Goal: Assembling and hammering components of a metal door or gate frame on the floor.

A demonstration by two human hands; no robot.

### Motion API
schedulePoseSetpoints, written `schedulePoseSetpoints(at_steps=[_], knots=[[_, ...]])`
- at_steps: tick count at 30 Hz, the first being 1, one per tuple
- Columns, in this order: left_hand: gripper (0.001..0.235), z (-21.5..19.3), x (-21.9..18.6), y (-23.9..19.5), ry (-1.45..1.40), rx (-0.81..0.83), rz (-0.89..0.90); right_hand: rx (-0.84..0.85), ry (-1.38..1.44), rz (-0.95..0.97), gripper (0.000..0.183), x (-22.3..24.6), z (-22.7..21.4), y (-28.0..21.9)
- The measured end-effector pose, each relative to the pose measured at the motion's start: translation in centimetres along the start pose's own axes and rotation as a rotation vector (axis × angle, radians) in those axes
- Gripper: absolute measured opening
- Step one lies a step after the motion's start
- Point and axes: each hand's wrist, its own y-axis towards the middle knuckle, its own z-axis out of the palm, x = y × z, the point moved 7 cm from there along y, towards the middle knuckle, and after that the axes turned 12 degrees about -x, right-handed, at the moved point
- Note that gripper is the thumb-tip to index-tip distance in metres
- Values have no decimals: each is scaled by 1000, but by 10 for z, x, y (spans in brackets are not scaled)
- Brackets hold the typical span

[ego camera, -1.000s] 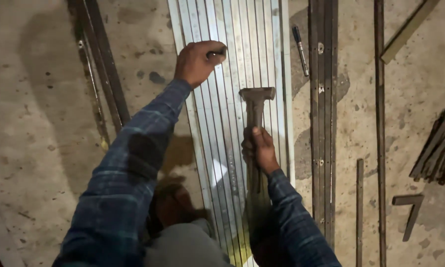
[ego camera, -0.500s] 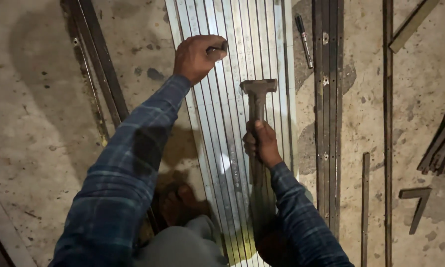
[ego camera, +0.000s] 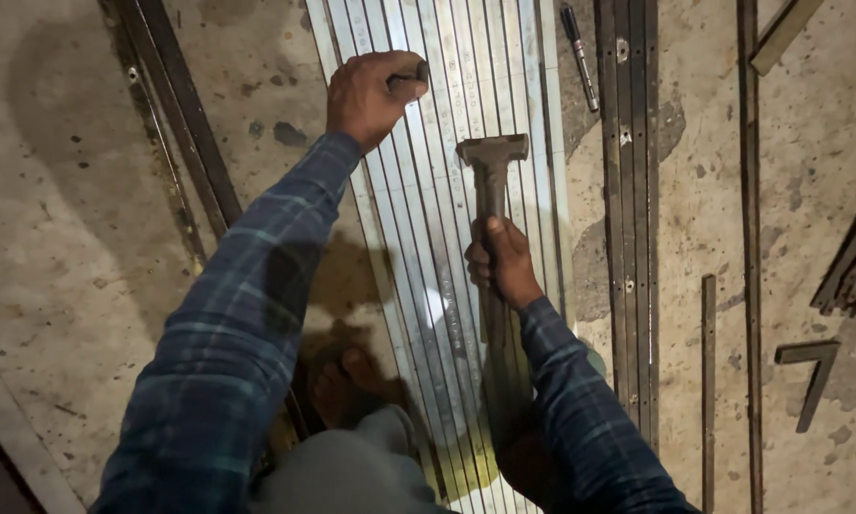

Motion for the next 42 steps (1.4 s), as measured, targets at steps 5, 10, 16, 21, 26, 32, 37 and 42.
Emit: schedulePoseSetpoints(at_steps=[5, 10, 16, 21, 26, 32, 37, 42], knots=[[19, 1, 1, -2, 3, -17, 7, 29, 16, -7, 36, -2, 0, 1], [19, 4, 6, -3, 5, -29, 27, 12, -3, -11, 37, -3, -2, 2], [21, 7, 7, -5, 29, -34, 67, 73, 3, -63, 37, 2, 2, 0], [18, 3, -1, -5, 24, -10, 44, -15, 2, 3, 36, -3, -3, 2], [17, 6, 4, -5, 47, -12, -3, 30, 11, -12, 36, 1, 0, 0], [17, 6, 4, -4, 39, -22, -19, 17, -16, -22, 36, 3, 1, -1], [18, 5, 2, -4, 46, -13, -33, 4, -1, 5, 37, 0, -2, -1], [17, 10, 9, -4, 90, 16, 1, -18, -30, 13, 36, 7, 4, -6]])
